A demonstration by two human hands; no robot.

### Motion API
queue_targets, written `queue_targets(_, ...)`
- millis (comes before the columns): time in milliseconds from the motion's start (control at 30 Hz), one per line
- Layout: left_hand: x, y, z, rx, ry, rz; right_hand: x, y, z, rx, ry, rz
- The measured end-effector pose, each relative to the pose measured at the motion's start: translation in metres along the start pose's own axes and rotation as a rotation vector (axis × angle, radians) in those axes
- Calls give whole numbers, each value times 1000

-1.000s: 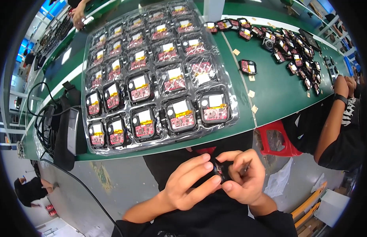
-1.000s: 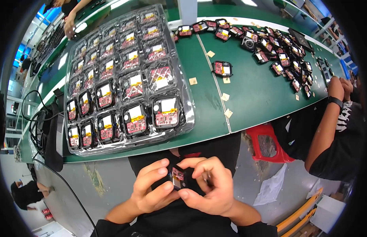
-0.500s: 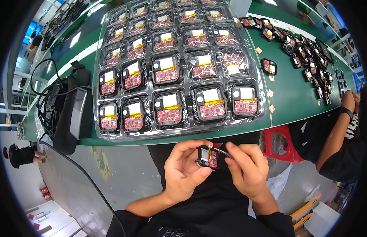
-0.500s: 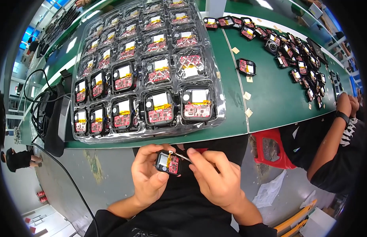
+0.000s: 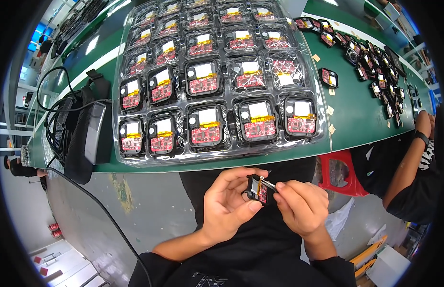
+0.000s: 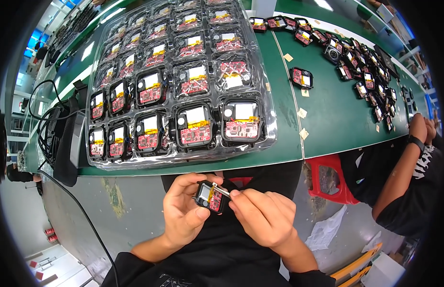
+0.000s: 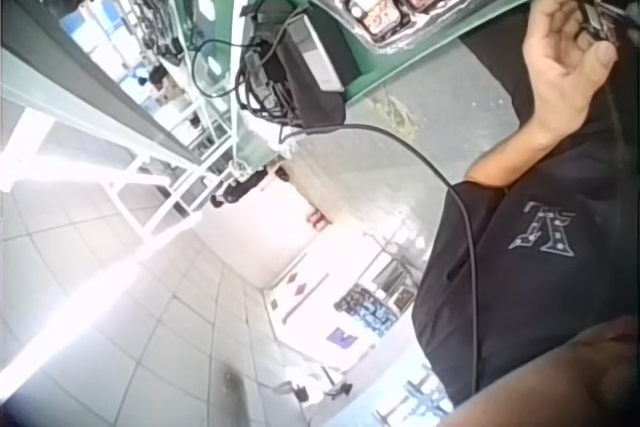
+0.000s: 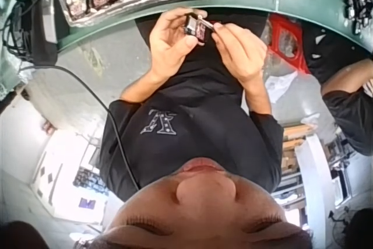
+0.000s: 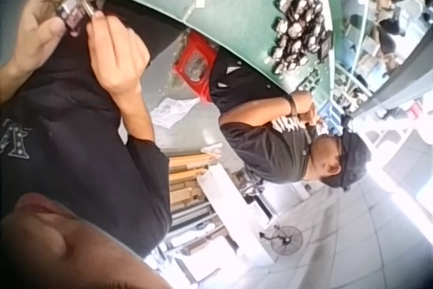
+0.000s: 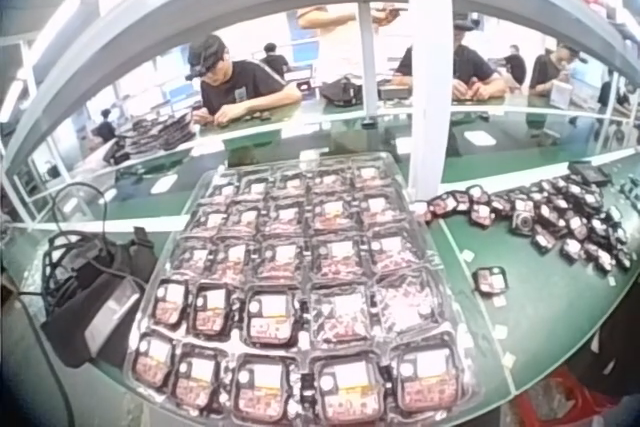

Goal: The recorder uses tweezers to assemble small electronic components, placing parts into modules on an assembly tray.

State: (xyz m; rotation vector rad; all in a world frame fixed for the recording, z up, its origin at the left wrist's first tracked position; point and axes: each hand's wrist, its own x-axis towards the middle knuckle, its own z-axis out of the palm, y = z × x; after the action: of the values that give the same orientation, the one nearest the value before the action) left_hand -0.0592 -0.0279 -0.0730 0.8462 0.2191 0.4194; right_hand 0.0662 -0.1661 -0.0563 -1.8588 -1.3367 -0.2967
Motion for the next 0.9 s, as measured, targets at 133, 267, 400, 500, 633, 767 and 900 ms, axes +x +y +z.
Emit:
queue_targets(133,-1,3,9,59,137,-83,-3,1,1,-47,-6,-17)
queue_targets(267,-2,2,7,66,126,-72,-5,1,3,-12,-1,11)
queue_targets(400,-1,-3,-1,21,-2,20,-7,2,2,119,15,98)
queue_targets(500,-1,-3,0,54,-15,28,-7,2,2,125,11,110)
queue_targets(633,-2,-4,1,83,-5,50,-7,0,3,56,7,75)
queue_targets(767,-4,-6,-1,118,17,41,-6,-3,3,-38,-10,24)
queue_targets(900,-6,-8,-1,169,30,69,-6,-5,3,-108,-27,-3)
